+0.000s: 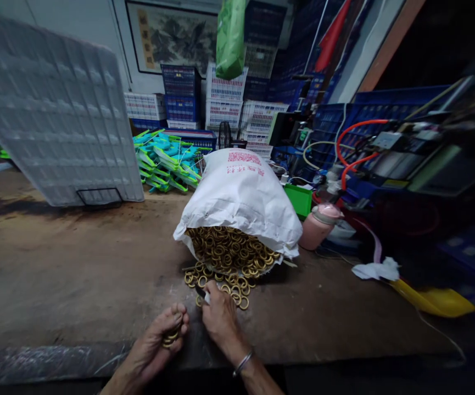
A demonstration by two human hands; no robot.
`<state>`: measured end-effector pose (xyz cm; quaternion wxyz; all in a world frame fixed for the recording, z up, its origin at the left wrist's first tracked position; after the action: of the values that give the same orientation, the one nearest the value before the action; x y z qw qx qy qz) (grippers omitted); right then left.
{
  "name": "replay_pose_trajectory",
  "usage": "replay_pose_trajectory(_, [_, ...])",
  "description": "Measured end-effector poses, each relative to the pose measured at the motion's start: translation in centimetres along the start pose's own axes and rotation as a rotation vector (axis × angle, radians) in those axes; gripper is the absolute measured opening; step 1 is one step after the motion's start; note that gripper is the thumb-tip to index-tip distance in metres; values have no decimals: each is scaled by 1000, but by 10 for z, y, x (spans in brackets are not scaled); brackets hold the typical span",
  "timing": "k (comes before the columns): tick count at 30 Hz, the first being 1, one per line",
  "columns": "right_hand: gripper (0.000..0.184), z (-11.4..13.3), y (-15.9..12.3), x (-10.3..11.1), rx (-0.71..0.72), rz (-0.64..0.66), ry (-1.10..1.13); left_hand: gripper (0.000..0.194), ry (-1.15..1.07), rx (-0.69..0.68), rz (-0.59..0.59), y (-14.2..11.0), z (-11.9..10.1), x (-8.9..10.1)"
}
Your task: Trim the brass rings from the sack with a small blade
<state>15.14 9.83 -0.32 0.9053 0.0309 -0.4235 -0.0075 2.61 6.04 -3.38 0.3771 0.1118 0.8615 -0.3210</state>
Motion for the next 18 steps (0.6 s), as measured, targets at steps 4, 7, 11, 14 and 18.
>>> replay_pose_trajectory(4, [13,-5,-1,-9,-132,101,464,24,387,-228,-144,0,-11,6])
replay_pose_trajectory(7, [13,-4,-10,-20,-303,238,695,23,739,-514,-178,-7,-20,0])
replay_pose_trajectory(11, [15,3,-20,-23,-437,330,846,24,964,-668,-86,-12,-18,-9])
replay_pose_trajectory(14, [16,4,-22,-21,-453,325,871,27,951,-702,-170,-14,-20,-5])
replay_pose_trajectory(18, [16,3,-24,-24,-450,344,855,23,838,-632,-160,-14,-21,-8])
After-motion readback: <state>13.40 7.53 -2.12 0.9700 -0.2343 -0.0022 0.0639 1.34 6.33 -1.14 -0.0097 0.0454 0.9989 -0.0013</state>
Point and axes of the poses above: each hand's wrist, its own y-axis towards the middle knuckle, its own x-axis out of the back of the hand, z = x × y, the point moved 6 cm from there along y, towards the middle knuckle, and after that the axes turned 2 degrees about x, right-handed, at the moved point
